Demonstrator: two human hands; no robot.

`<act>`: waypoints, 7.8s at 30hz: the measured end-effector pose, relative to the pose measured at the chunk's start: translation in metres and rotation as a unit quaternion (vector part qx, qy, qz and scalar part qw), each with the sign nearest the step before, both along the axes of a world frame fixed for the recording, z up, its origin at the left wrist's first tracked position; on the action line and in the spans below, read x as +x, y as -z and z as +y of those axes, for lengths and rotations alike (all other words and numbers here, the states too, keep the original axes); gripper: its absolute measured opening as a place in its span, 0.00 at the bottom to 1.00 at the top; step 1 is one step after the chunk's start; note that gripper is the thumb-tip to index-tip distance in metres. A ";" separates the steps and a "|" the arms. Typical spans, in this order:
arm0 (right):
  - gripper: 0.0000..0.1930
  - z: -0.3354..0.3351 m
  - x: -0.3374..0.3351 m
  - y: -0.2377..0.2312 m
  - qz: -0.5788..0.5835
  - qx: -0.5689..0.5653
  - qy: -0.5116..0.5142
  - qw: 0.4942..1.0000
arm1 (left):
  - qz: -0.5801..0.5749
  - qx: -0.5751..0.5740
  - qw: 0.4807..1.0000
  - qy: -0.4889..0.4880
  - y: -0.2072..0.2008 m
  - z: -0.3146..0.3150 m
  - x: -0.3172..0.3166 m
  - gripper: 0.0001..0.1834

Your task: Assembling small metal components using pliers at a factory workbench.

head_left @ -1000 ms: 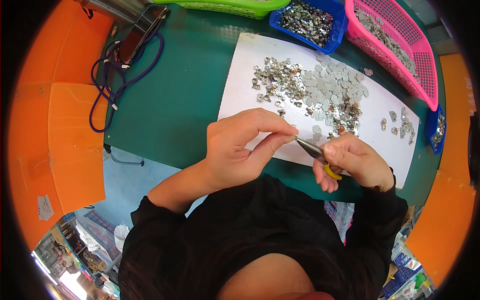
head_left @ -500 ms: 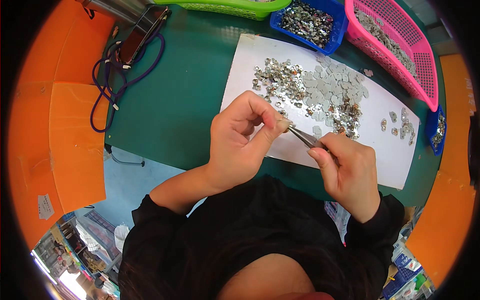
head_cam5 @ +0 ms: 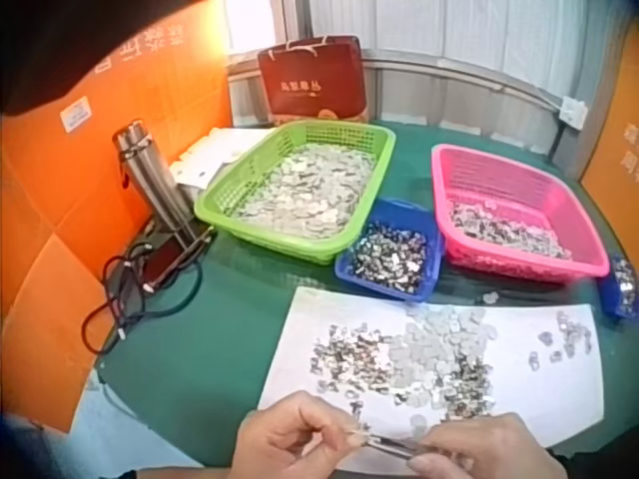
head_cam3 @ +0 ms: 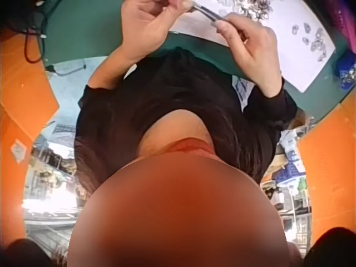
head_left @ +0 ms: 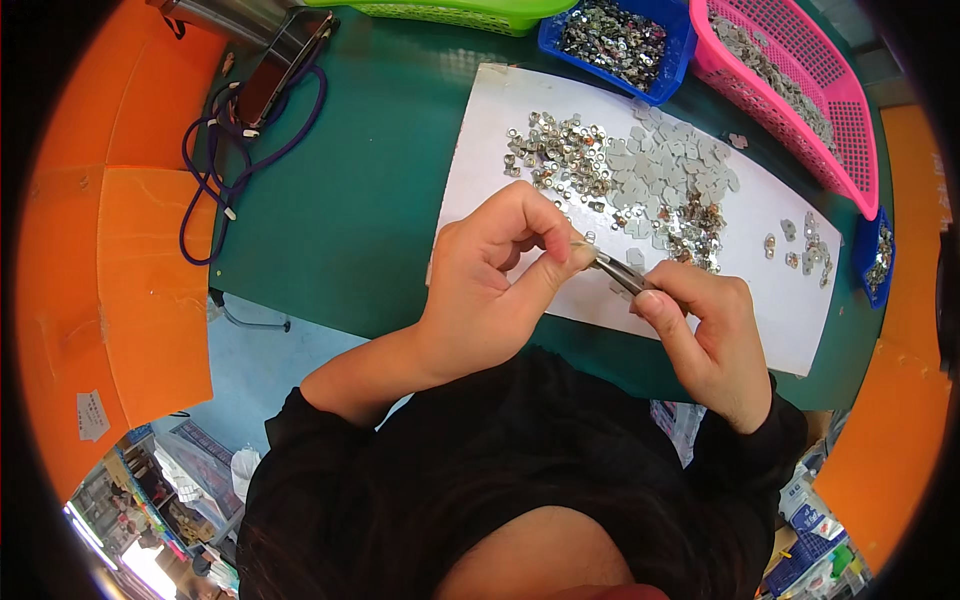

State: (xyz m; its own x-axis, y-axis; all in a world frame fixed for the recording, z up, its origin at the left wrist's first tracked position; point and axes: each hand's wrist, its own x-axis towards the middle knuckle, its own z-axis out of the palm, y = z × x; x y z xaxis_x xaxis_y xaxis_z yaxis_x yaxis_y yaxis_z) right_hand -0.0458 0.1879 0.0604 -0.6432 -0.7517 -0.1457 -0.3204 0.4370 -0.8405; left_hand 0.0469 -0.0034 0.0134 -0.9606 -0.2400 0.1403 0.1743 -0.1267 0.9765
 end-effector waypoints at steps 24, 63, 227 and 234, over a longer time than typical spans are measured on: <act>0.11 0.000 -0.001 0.012 0.091 -0.001 -0.005 0.996 | -0.044 0.090 0.995 -0.028 -0.004 0.004 -0.003 0.07; 0.09 0.042 -0.025 0.046 0.157 -0.002 0.155 0.975 | 0.066 -0.478 0.875 0.047 0.028 -0.011 -0.081 0.06; 0.16 0.006 0.001 0.029 0.256 -0.119 0.040 0.958 | 0.137 -0.012 0.990 0.029 0.040 0.004 -0.003 0.08; 0.18 0.010 -0.003 0.024 0.311 -0.078 0.024 0.947 | 0.143 -0.037 0.988 0.037 0.041 0.005 -0.003 0.07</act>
State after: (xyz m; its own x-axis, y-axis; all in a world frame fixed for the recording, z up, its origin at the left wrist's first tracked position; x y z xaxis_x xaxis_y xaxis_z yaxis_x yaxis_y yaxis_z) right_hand -0.0485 0.1980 0.0362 -0.6024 -0.7008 0.3822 -0.7571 0.3498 -0.5518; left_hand 0.0436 0.0012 -0.0279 -0.8933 -0.1486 0.4242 0.4383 -0.0789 0.8954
